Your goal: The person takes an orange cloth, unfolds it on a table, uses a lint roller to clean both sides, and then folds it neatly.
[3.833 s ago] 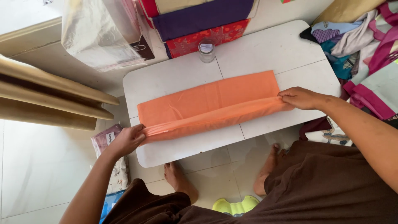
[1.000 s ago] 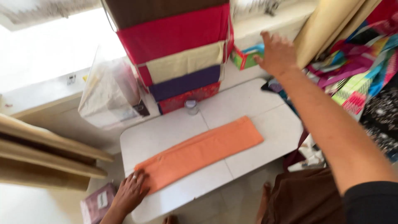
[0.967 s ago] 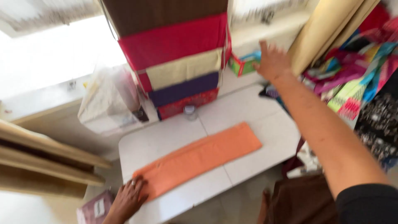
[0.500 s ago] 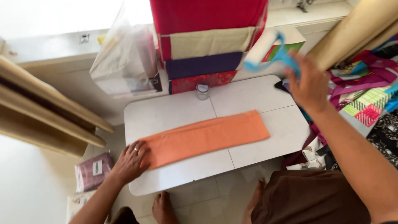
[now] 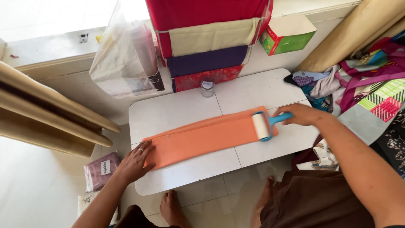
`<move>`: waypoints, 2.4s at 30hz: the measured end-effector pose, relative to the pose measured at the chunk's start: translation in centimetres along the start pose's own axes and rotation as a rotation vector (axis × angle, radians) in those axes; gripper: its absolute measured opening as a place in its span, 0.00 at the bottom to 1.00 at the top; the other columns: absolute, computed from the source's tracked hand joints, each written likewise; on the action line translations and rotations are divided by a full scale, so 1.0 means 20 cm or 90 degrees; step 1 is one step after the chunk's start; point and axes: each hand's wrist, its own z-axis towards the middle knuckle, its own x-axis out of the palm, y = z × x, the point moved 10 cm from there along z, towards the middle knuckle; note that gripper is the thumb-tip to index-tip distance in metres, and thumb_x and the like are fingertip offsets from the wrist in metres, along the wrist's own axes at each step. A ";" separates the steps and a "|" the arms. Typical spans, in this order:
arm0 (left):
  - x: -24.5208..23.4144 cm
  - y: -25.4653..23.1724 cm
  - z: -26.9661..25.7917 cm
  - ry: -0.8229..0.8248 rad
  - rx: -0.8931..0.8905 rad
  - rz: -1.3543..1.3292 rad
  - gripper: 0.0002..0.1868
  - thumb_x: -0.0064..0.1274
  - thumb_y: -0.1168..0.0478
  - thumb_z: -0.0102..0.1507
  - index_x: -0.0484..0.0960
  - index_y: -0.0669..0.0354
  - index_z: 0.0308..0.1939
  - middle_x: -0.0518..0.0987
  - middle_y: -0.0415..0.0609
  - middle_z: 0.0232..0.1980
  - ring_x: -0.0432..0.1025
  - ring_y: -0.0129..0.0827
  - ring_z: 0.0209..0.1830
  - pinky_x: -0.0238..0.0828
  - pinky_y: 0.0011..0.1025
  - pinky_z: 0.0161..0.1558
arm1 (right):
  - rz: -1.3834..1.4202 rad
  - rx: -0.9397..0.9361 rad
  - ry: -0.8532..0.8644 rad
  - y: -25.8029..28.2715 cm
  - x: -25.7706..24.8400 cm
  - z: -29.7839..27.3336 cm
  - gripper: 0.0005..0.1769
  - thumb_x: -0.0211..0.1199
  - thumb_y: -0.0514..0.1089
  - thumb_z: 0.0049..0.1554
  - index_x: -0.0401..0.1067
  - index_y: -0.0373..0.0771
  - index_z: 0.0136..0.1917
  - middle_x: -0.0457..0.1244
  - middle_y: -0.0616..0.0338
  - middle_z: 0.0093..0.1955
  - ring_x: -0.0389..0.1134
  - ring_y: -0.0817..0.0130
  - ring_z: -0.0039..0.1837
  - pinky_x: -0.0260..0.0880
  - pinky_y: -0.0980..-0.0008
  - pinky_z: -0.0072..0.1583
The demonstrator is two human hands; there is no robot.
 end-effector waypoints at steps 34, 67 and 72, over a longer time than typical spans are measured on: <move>-0.21 0.30 -0.11 -0.403 -0.039 -0.075 0.15 0.41 0.66 0.69 0.72 0.41 0.57 0.73 0.38 0.51 0.76 0.36 0.47 0.75 0.34 0.42 | -0.165 -0.445 -0.075 2.23 0.62 0.54 0.27 0.57 0.58 0.61 0.62 0.73 0.73 0.65 0.58 0.49 0.74 0.49 0.50 0.76 0.47 0.52; -0.08 -0.01 -0.03 -0.139 0.070 0.053 0.26 0.49 0.49 0.60 0.66 0.50 0.61 0.65 0.48 0.66 0.61 0.45 0.73 0.70 0.40 0.61 | -0.111 -0.204 0.061 1.30 0.11 0.21 0.26 0.56 0.53 0.63 0.66 0.65 0.74 0.66 0.47 0.63 0.66 0.43 0.68 0.69 0.44 0.67; -0.10 -0.02 -0.01 -0.121 0.059 0.028 0.29 0.48 0.49 0.58 0.66 0.49 0.63 0.64 0.45 0.68 0.58 0.43 0.75 0.71 0.40 0.63 | -0.135 -0.086 0.037 0.50 0.05 0.28 0.26 0.60 0.57 0.59 0.69 0.76 0.71 0.70 0.54 0.55 0.72 0.50 0.61 0.73 0.53 0.63</move>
